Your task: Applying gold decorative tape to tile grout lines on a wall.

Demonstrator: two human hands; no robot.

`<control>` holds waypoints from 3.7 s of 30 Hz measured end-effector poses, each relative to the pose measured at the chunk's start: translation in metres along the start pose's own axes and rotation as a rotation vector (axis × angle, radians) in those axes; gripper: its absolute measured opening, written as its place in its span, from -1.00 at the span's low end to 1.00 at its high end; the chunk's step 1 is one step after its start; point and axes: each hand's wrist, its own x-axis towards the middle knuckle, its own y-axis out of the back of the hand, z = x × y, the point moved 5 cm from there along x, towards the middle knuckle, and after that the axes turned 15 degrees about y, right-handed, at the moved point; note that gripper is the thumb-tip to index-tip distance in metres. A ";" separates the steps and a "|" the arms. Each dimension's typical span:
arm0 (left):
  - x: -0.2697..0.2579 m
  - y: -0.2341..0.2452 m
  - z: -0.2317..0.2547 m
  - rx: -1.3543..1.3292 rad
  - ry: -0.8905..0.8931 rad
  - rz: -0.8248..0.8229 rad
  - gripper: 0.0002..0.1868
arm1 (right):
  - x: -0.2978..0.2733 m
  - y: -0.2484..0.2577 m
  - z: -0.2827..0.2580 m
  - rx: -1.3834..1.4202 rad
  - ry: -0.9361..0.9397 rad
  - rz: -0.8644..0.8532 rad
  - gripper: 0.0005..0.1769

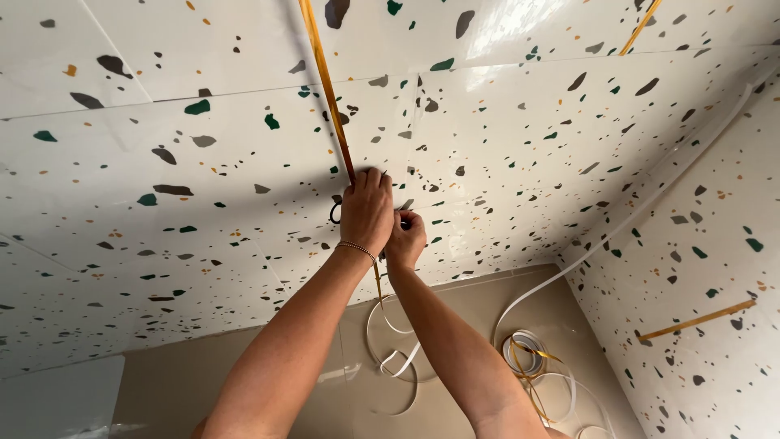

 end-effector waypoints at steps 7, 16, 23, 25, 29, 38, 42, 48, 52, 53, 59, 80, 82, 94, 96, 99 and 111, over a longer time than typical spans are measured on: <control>-0.001 0.000 0.000 0.010 0.007 -0.016 -0.69 | -0.004 0.000 0.007 0.128 -0.121 0.047 -0.76; -0.002 -0.004 -0.001 -0.040 0.006 -0.010 -0.69 | -0.018 0.002 -0.008 -0.047 0.106 -0.084 -0.39; -0.002 0.000 -0.002 -0.071 0.027 -0.047 -0.68 | -0.015 0.001 0.003 -0.030 0.115 -0.059 -0.57; -0.002 0.000 -0.002 -0.066 0.025 -0.028 -0.68 | -0.007 0.007 -0.004 -0.035 0.033 -0.035 -0.64; 0.000 0.001 -0.001 -0.034 0.019 -0.058 -0.67 | 0.016 0.012 0.015 0.091 -0.019 -0.067 -0.74; -0.002 -0.003 -0.004 -0.051 -0.018 -0.019 -0.74 | 0.002 0.013 -0.006 -0.141 0.310 -0.123 -0.85; -0.005 0.001 -0.005 -0.108 -0.036 0.049 -0.79 | -0.005 0.014 -0.016 -0.202 0.432 -0.110 -0.85; -0.017 -0.017 -0.005 -0.027 -0.076 0.053 -0.79 | -0.009 0.015 -0.022 -0.234 0.429 -0.157 -0.82; -0.027 -0.026 -0.002 -0.103 0.009 0.042 -0.70 | -0.009 0.018 -0.022 -0.243 0.458 -0.161 -0.74; -0.029 -0.029 -0.001 -0.164 0.060 -0.033 -0.68 | -0.009 0.018 -0.019 -0.241 0.444 -0.177 -0.74; -0.024 -0.028 0.006 -0.281 0.162 -0.042 -0.68 | -0.013 0.020 -0.021 -0.211 0.510 -0.266 -0.77; -0.034 -0.004 0.008 -0.400 0.119 0.015 -0.95 | 0.050 0.012 -0.146 0.021 0.009 -0.375 -0.75; -0.033 -0.002 0.009 -0.377 0.106 0.016 -0.94 | 0.054 0.010 -0.130 -0.010 0.087 -0.361 -0.76; -0.040 -0.009 0.011 -0.392 0.120 0.033 -0.89 | 0.043 0.017 -0.134 -0.125 0.470 -0.304 -0.79; -0.042 -0.005 0.009 -0.398 0.127 0.027 -0.90 | 0.041 0.018 -0.141 -0.106 0.473 -0.299 -0.79; -0.045 -0.006 0.008 -0.421 0.134 0.034 -0.92 | 0.040 0.019 -0.133 -0.056 0.054 -0.345 -0.78; -0.039 -0.032 0.020 -0.320 0.131 0.014 -0.80 | 0.081 0.011 -0.220 -0.122 0.434 -0.285 -0.59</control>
